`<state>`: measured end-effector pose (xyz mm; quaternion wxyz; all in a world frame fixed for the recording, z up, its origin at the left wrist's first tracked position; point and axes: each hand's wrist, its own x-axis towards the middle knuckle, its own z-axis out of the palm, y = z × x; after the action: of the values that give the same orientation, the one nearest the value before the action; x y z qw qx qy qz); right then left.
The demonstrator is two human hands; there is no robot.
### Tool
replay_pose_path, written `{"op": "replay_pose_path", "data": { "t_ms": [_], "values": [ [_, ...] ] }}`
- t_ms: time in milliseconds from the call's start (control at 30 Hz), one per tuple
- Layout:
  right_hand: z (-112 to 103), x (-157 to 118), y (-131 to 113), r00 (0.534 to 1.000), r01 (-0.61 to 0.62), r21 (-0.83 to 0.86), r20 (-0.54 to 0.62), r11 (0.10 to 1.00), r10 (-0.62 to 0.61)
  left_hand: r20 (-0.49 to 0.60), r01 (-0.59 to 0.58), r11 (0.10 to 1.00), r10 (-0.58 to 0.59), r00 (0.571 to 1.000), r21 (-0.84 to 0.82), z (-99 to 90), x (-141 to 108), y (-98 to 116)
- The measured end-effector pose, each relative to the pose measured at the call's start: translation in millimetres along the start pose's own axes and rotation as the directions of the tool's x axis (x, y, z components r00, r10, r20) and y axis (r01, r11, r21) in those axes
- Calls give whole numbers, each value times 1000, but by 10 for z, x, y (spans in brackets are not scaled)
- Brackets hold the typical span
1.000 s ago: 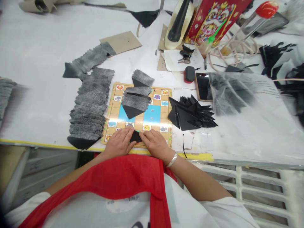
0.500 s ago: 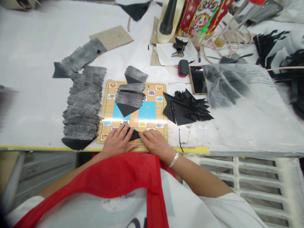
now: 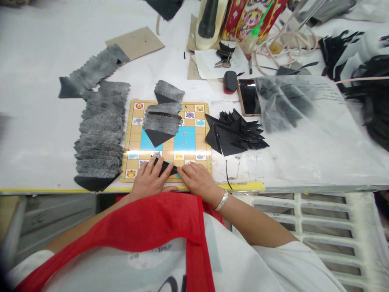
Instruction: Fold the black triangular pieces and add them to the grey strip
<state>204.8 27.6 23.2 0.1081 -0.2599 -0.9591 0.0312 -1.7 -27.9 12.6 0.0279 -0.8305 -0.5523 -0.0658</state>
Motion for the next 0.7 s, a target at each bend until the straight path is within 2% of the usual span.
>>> {"op": "replay_pose_path", "data": {
  "t_ms": [233, 400, 500, 600, 700],
  "values": [
    [38, -55, 1, 1000, -12, 5, -24, 1000, 13, 35, 10, 1000, -10, 999, -10, -14, -1, 21],
    [-9, -43, -36, 999, -12, -77, 30, 997, 14, 23, 16, 999, -15, 1000, -35, -62, 13, 11],
    [-41, -46, -56, 999, -25, -57, 47, 998, 28, -16, 35, 998, -36, 999, -51, -95, 27, -5],
    [-53, -71, -61, 992, -122, 78, 24, 989, 120, -37, -20, 998, 17, 999, -67, -82, 36, -23],
    [-61, -92, -66, 951, -281, 277, -45, 919, 305, -11, -83, 993, 83, 997, -79, -31, 37, -40]
  ]
}}
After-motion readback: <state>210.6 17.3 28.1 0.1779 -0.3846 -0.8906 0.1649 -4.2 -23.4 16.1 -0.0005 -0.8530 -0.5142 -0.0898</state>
